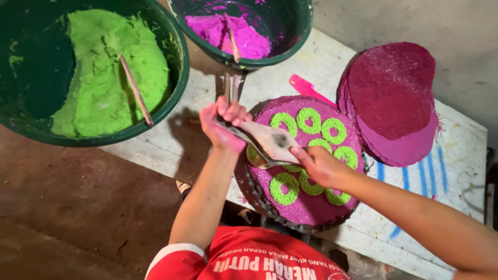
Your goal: The person uses a wooden mold to press green and pink dough into small rings, arranges them onto large circular pads, and then moves the completed pads to a side rack.
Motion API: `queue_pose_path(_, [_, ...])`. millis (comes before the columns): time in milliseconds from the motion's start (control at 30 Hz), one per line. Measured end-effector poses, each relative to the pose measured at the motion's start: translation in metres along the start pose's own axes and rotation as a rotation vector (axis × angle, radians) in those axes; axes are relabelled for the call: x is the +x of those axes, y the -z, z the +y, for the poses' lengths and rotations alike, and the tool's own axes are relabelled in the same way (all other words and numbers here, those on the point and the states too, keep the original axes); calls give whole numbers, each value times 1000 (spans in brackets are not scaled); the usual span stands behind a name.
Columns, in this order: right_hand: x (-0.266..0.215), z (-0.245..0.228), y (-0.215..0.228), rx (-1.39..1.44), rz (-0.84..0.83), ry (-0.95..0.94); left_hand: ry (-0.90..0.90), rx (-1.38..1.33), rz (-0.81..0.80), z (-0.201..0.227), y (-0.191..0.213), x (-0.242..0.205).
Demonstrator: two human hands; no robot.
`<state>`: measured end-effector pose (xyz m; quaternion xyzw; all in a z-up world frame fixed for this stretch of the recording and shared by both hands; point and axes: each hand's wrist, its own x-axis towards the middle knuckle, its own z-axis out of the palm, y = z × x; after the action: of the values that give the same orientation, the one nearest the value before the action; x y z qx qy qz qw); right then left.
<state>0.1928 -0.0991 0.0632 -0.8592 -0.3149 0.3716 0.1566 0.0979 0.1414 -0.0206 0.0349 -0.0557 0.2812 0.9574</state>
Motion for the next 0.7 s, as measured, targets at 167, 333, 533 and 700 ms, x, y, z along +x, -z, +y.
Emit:
queue_pose_path(167, [-30, 81, 27, 217, -42, -32, 134, 403, 81, -16, -5, -17])
queue_pose_path(333, [-97, 165, 8, 951, 312, -82, 138, 1772, -312, 10, -16, -56])
queue_pose_path(533, [-147, 259, -80, 869, 1061, 80, 100, 2020, -433, 3, -10, -70])
queue_pose_path(700, [-161, 306, -144, 209, 1300, -517, -56, 1733, -320, 13, -7, -80])
